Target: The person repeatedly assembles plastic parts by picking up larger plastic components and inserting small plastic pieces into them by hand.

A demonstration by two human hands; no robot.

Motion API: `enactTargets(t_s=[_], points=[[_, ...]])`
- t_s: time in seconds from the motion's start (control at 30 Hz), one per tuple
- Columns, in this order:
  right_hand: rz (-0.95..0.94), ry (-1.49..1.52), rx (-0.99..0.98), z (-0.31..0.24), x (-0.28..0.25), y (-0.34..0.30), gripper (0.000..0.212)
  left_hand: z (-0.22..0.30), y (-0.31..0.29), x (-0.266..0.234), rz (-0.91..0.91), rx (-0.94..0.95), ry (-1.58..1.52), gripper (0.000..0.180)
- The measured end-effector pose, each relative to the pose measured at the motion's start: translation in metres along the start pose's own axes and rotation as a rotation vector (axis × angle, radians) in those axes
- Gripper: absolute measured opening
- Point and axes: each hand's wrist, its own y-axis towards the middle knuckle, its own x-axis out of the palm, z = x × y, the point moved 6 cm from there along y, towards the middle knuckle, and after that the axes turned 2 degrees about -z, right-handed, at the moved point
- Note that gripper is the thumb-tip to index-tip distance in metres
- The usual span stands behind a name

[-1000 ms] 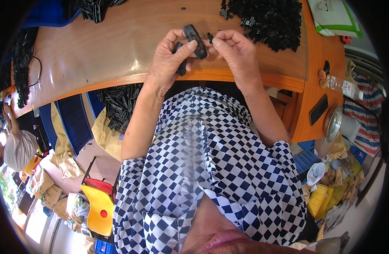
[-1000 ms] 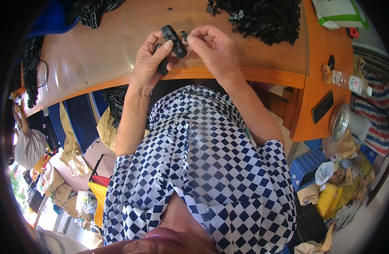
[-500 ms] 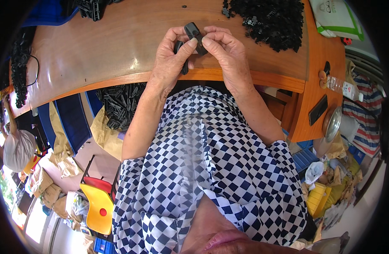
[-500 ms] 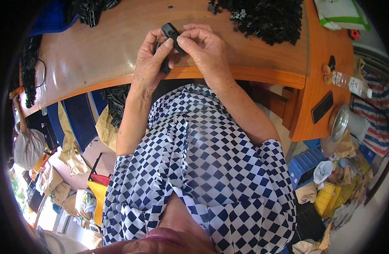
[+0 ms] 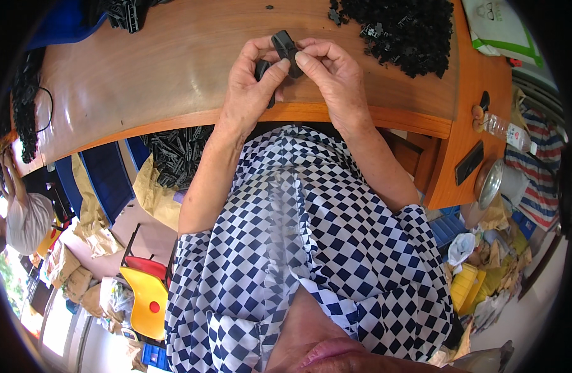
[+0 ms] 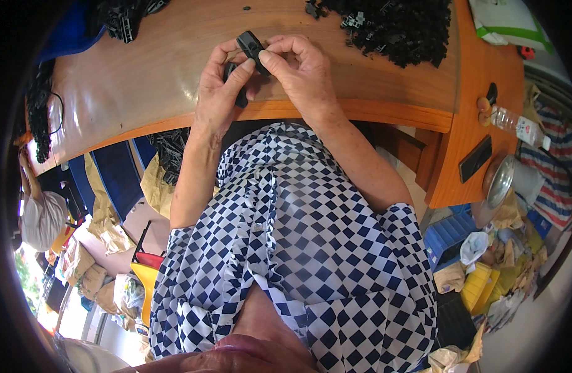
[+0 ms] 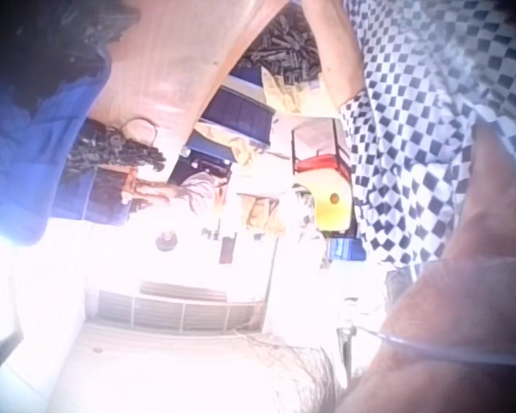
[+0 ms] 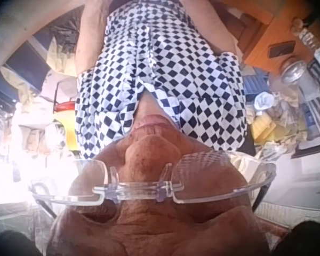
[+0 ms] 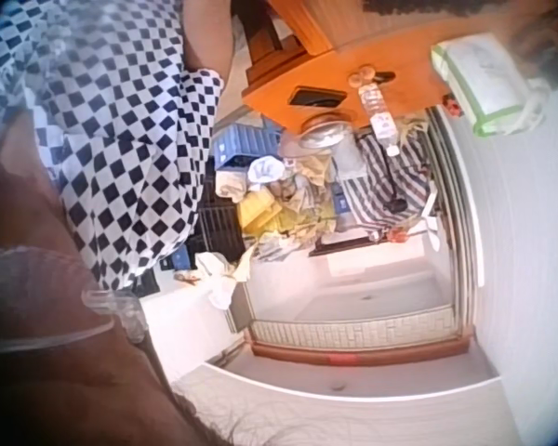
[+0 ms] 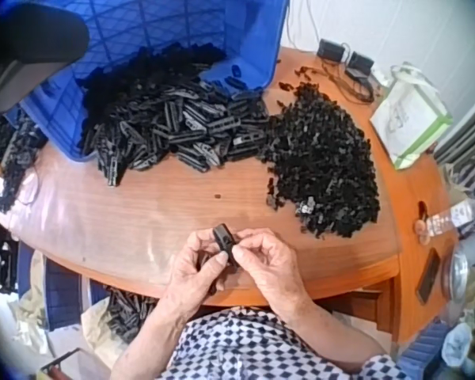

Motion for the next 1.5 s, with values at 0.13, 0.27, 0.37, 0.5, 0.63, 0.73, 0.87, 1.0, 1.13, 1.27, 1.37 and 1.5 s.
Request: enactTargets(t_s=[0.13, 0.27, 0.37, 0.5, 0.63, 0.73, 0.87, 1.0, 1.13, 1.27, 1.37, 1.5], points=[[-0.006, -0.041, -0.003, 0.002, -0.001, 0.0, 0.017, 0.003, -0.003, 0.005, -0.024, 0.035, 0.125, 0.041], [-0.033, -0.025, -0.065, -0.012, 0.001, 0.004, 0.023, 0.005, -0.004, 0.008, -0.012, 0.033, 0.242, 0.051], [-0.156, 0.046, 0.076, -0.014, 0.005, 0.006, 0.03, 0.012, -0.006, 0.012, -0.009, 0.053, 0.319, 0.058], [-0.241, 0.021, 0.07, -0.011, 0.005, 0.008, 0.038, 0.017, -0.009, 0.016, -0.036, 0.133, 0.409, 0.063], [-0.268, 0.029, 0.053, -0.016, 0.01, 0.005, 0.039, 0.024, -0.011, 0.016, -0.02, -0.001, 0.376, 0.065], [-0.246, 0.014, 0.036, -0.015, 0.011, 0.004, 0.039, 0.028, -0.011, 0.016, -0.029, 0.02, 0.437, 0.063], [-0.192, -0.043, 0.06, -0.01, 0.012, 0.001, 0.04, 0.035, -0.009, 0.016, -0.051, 0.034, 0.557, 0.06], [-0.15, -0.15, -0.012, -0.017, 0.018, -0.008, 0.04, 0.047, -0.015, 0.013, -0.116, 0.009, 0.679, 0.06], [-0.014, -0.845, -0.409, -0.059, -0.004, -0.005, 0.042, 0.078, -0.027, 0.005, -0.236, 0.034, 0.997, 0.054], [0.215, -1.434, -0.63, -0.069, -0.035, 0.017, 0.035, 0.096, -0.026, 0.0, -0.434, 0.141, 1.616, 0.039], [0.185, -1.531, -0.592, -0.059, -0.039, 0.025, 0.027, 0.091, -0.01, -0.005, -0.488, 0.222, 1.797, 0.038], [0.193, -1.425, -0.649, -0.058, -0.038, 0.027, 0.021, 0.111, 0.045, -0.013, -0.189, 0.428, 1.798, 0.031]])
